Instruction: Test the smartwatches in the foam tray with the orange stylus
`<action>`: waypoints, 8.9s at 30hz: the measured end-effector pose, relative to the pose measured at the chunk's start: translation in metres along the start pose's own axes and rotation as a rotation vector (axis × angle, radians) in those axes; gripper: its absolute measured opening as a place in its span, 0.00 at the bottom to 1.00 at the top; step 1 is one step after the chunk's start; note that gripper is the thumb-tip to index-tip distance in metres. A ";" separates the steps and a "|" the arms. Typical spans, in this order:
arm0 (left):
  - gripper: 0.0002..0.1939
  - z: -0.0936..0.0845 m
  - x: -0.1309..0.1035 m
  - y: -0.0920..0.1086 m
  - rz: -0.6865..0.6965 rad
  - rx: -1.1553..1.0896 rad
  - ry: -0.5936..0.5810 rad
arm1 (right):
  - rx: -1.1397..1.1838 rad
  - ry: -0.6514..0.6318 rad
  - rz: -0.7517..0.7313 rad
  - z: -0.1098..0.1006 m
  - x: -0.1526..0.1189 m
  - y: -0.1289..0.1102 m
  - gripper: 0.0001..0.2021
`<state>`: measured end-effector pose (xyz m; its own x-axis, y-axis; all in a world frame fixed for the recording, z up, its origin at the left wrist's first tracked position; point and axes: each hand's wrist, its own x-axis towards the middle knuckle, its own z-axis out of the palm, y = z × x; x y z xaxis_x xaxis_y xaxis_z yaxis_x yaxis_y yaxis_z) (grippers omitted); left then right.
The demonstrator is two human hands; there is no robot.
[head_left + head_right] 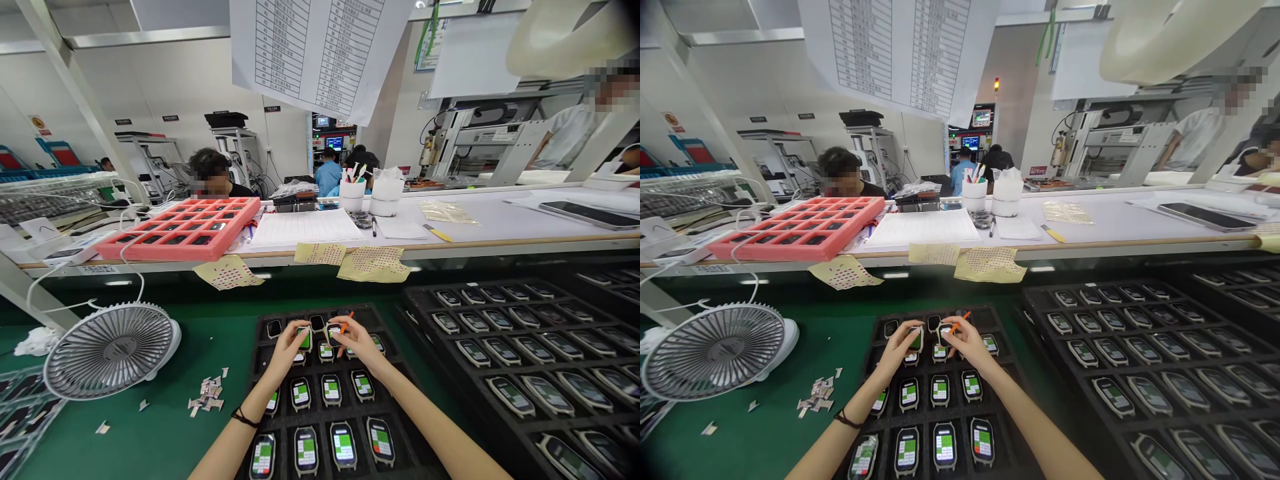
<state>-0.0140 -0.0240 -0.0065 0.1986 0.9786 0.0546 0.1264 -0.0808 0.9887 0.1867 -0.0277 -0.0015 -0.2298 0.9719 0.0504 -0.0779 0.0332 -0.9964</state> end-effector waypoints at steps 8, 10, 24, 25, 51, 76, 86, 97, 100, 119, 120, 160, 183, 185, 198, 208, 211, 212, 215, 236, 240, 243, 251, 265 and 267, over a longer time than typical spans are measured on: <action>0.21 0.000 0.000 0.001 -0.016 -0.033 -0.042 | -0.007 0.015 0.004 0.000 0.000 0.001 0.18; 0.23 0.001 -0.001 -0.001 0.033 -0.054 -0.078 | 0.005 0.025 0.004 0.000 0.000 0.002 0.17; 0.25 0.007 -0.006 -0.007 0.540 0.614 -0.035 | 0.005 -0.056 -0.051 0.028 -0.005 0.020 0.23; 0.25 0.007 -0.006 -0.007 0.548 0.634 -0.027 | -0.006 -0.068 -0.064 0.030 -0.006 0.019 0.24; 0.24 0.012 -0.014 0.009 0.559 0.270 -0.092 | 0.378 -0.186 0.125 0.029 -0.012 -0.002 0.21; 0.24 0.011 -0.016 0.013 0.385 0.224 -0.038 | 0.139 0.244 -0.310 0.005 -0.031 -0.032 0.25; 0.24 0.011 -0.015 0.011 0.379 0.259 -0.020 | -0.013 0.248 -0.406 0.014 -0.037 -0.028 0.24; 0.24 0.009 -0.014 0.009 0.355 0.282 -0.030 | -0.148 0.271 -0.457 0.016 -0.039 -0.026 0.25; 0.25 0.009 -0.014 0.008 0.347 0.281 -0.022 | -0.167 0.274 -0.466 0.017 -0.039 -0.024 0.25; 0.26 0.014 -0.017 0.008 0.362 0.252 -0.064 | -0.146 0.191 -0.466 0.025 -0.036 -0.026 0.23; 0.27 0.014 -0.017 0.009 0.362 0.249 -0.068 | -0.146 0.193 -0.473 0.026 -0.036 -0.026 0.23; 0.26 0.013 -0.014 0.007 0.374 0.270 -0.055 | -0.304 0.196 -0.601 0.030 -0.033 -0.022 0.21; 0.27 0.015 -0.016 0.012 0.360 0.271 -0.070 | -0.110 0.273 -0.523 0.024 -0.036 -0.029 0.23; 0.27 0.014 -0.016 0.012 0.363 0.261 -0.073 | -0.096 0.309 -0.519 0.024 -0.036 -0.030 0.23; 0.26 0.014 -0.017 0.012 0.368 0.263 -0.059 | -0.150 0.314 -0.504 0.026 -0.035 -0.029 0.24; 0.26 0.014 -0.016 0.010 0.372 0.262 -0.053 | -0.188 0.306 -0.501 0.027 -0.033 -0.027 0.24; 0.26 0.015 -0.017 0.012 0.368 0.256 -0.053 | -0.129 0.307 -0.492 0.027 -0.034 -0.029 0.23; 0.26 0.015 -0.017 0.013 0.367 0.258 -0.056 | -0.108 0.299 -0.490 0.027 -0.035 -0.030 0.23; 0.26 0.016 -0.018 0.015 0.372 0.270 -0.068 | -0.077 0.263 -0.480 0.029 -0.036 -0.030 0.23; 0.26 0.017 -0.018 0.013 0.387 0.253 -0.073 | -0.156 0.259 -0.504 0.031 -0.036 -0.027 0.24; 0.26 0.017 -0.018 0.011 0.383 0.255 -0.062 | -0.180 0.259 -0.500 0.032 -0.035 -0.026 0.24; 0.26 0.017 -0.018 0.011 0.382 0.266 -0.060 | -0.161 0.249 -0.500 0.033 -0.035 -0.026 0.24; 0.26 0.013 -0.014 0.011 0.360 0.301 -0.024 | 0.044 0.307 -0.363 0.025 -0.028 -0.024 0.21; 0.20 0.006 -0.013 0.018 0.222 0.251 -0.044 | 0.358 0.094 0.103 0.025 -0.009 0.005 0.25; 0.21 -0.009 -0.014 0.017 0.187 0.322 -0.023 | 0.247 0.185 0.011 0.006 -0.002 0.001 0.25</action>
<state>-0.0236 -0.0375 0.0113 0.2688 0.9370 0.2230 0.3848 -0.3168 0.8669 0.1811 -0.0313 -0.0025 -0.0533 0.9986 0.0042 -0.3152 -0.0128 -0.9489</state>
